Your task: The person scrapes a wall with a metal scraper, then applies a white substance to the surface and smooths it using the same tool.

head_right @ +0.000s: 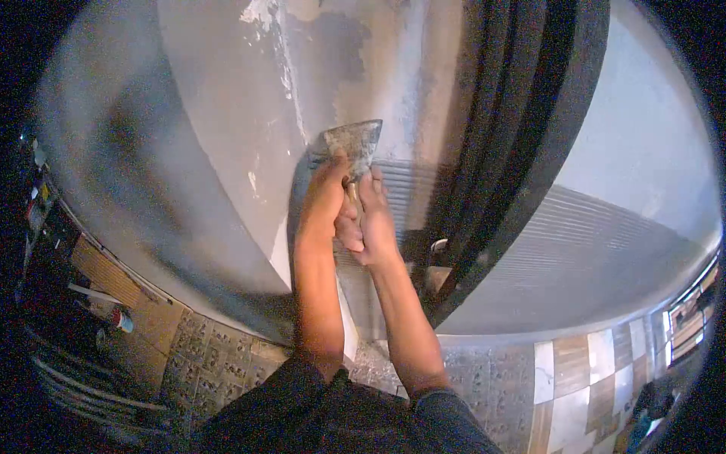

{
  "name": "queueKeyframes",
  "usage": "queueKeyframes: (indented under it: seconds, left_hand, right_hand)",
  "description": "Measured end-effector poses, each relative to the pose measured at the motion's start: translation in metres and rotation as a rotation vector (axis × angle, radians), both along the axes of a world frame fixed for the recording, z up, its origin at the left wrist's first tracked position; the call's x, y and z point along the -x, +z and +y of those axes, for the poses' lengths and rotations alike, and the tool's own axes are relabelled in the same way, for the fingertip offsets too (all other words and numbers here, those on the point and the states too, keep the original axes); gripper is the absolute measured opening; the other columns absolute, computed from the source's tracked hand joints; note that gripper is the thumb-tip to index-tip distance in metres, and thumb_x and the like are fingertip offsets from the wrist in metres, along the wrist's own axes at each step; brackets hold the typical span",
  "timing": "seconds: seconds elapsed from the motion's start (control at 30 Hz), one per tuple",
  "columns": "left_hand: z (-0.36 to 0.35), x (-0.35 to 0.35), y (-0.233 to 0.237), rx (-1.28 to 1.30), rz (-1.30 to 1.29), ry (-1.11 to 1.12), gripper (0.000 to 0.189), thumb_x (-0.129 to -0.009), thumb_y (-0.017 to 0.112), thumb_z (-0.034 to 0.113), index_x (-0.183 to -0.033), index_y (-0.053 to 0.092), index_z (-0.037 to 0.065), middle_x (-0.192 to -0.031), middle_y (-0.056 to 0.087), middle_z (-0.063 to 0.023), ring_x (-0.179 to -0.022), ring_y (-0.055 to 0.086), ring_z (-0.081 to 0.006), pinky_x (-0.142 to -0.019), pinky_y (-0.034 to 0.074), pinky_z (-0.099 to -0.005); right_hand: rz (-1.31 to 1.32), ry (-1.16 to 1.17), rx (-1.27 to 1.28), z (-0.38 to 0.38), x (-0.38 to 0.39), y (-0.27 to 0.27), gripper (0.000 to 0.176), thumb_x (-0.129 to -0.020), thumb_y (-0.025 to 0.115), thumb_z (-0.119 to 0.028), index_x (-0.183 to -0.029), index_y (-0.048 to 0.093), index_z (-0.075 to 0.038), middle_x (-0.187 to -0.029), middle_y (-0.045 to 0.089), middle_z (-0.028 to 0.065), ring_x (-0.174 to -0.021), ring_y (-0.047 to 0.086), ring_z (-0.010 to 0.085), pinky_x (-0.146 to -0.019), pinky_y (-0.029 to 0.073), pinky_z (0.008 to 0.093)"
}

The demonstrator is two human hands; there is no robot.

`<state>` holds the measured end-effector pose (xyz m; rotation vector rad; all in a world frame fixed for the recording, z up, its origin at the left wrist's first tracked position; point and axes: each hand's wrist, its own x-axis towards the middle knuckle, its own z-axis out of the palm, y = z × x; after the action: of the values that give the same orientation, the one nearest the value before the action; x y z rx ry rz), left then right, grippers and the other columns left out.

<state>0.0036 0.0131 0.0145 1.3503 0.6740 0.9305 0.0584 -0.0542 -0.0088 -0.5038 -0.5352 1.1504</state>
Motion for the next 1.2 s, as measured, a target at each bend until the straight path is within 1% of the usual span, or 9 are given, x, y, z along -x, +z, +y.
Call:
queueKeyframes:
  seconds: [0.4, 0.5, 0.6, 0.67, 0.8, 0.93, 1.0, 1.1, 1.2]
  left_hand:
    - [0.000, -0.002, -0.008, -0.142, -0.127, -0.048, 0.051, -0.090, 0.046, 0.049, -0.106, 0.056, 0.001, -0.070, 0.054, -0.0039, -0.044, 0.042, -0.0102, -0.038, 0.036, -0.0252]
    - [-0.005, 0.004, 0.011, 0.025, 0.078, -0.046, 0.050, -0.091, 0.045, 0.047, -0.108, 0.055, 0.001, -0.075, 0.057, -0.0053, -0.049, 0.045, -0.0108, -0.042, 0.038, -0.0246]
    - [0.011, -0.012, -0.014, -0.321, -0.024, 0.181, 0.051, -0.091, 0.044, 0.049, -0.105, 0.056, 0.000, -0.072, 0.056, -0.0060, -0.049, 0.047, -0.0123, -0.043, 0.040, -0.0260]
    - [0.006, -0.007, -0.003, -0.178, 0.024, 0.048, 0.053, -0.094, 0.034, 0.045, -0.094, 0.059, -0.002, -0.074, 0.058, -0.0106, -0.049, 0.051, -0.0161, -0.046, 0.044, -0.0295]
    - [-0.009, 0.011, 0.041, -0.052, 0.023, -0.066, 0.053, -0.095, 0.034, 0.044, -0.099, 0.059, -0.003, -0.078, 0.059, -0.0116, -0.052, 0.052, -0.0158, -0.047, 0.043, -0.0286]
    - [-0.003, -0.018, -0.010, -0.208, -0.106, 0.137, 0.051, -0.095, 0.035, 0.044, -0.099, 0.058, -0.001, -0.069, 0.059, -0.0080, -0.042, 0.047, -0.0147, -0.038, 0.039, -0.0267]
    - [0.005, -0.006, 0.002, -0.177, -0.059, 0.024, 0.050, -0.095, 0.035, 0.043, -0.100, 0.058, -0.001, -0.068, 0.058, -0.0076, -0.046, 0.049, -0.0150, -0.042, 0.041, -0.0283]
    - [0.010, 0.010, 0.036, -0.063, -0.022, -0.144, 0.050, -0.094, 0.037, 0.046, -0.099, 0.058, 0.001, -0.075, 0.058, -0.0075, -0.051, 0.048, -0.0126, -0.046, 0.042, -0.0291]
    - [-0.002, 0.001, 0.015, -0.078, -0.037, -0.020, 0.049, -0.094, 0.037, 0.046, -0.096, 0.059, 0.002, -0.068, 0.056, -0.0060, -0.043, 0.044, -0.0120, -0.038, 0.037, -0.0281]
  right_hand:
    - [0.061, 0.068, -0.035, 0.011, -0.009, -0.021, 0.015, -0.095, 0.038, -0.043, -0.106, 0.041, -0.035, -0.061, 0.039, -0.0004, -0.032, 0.027, 0.0075, -0.023, 0.021, 0.0188]
    - [0.039, 0.180, -0.073, 0.011, -0.014, -0.015, 0.015, -0.095, 0.038, -0.043, -0.107, 0.040, -0.034, -0.062, 0.039, -0.0002, -0.032, 0.027, 0.0078, -0.022, 0.022, 0.0191]
    - [0.000, 0.044, -0.112, 0.001, -0.008, -0.020, 0.018, -0.095, 0.038, -0.044, -0.099, 0.043, -0.027, -0.061, 0.038, -0.0006, -0.031, 0.027, 0.0079, -0.022, 0.022, 0.0196]
    - [0.062, 0.025, -0.048, 0.008, -0.007, -0.014, 0.023, -0.095, 0.038, -0.044, -0.094, 0.043, -0.022, -0.059, 0.038, -0.0012, -0.031, 0.028, 0.0077, -0.023, 0.021, 0.0197]
    - [-0.031, 0.070, -0.114, 0.016, -0.010, 0.010, 0.021, -0.094, 0.041, -0.043, -0.098, 0.044, -0.023, -0.058, 0.039, -0.0014, -0.031, 0.029, 0.0073, -0.023, 0.021, 0.0196]
    - [0.072, 0.090, -0.100, -0.002, -0.005, -0.005, 0.022, -0.094, 0.041, -0.041, -0.107, 0.043, -0.023, -0.059, 0.039, -0.0006, -0.030, 0.029, 0.0078, -0.023, 0.020, 0.0201]
    - [0.040, -0.110, 0.015, 0.002, 0.000, 0.004, 0.023, -0.095, 0.041, -0.039, -0.112, 0.042, -0.024, -0.059, 0.039, -0.0001, -0.030, 0.029, 0.0083, -0.023, 0.020, 0.0201]
    - [-0.024, -0.023, -0.045, 0.011, -0.001, 0.024, 0.020, -0.095, 0.040, -0.039, -0.109, 0.041, -0.025, -0.059, 0.040, -0.0002, -0.031, 0.029, 0.0083, -0.024, 0.021, 0.0196]
    - [0.015, 0.082, -0.046, 0.006, -0.004, 0.004, 0.018, -0.095, 0.040, -0.040, -0.105, 0.041, -0.025, -0.060, 0.042, -0.0007, -0.032, 0.030, 0.0072, -0.024, 0.020, 0.0188]
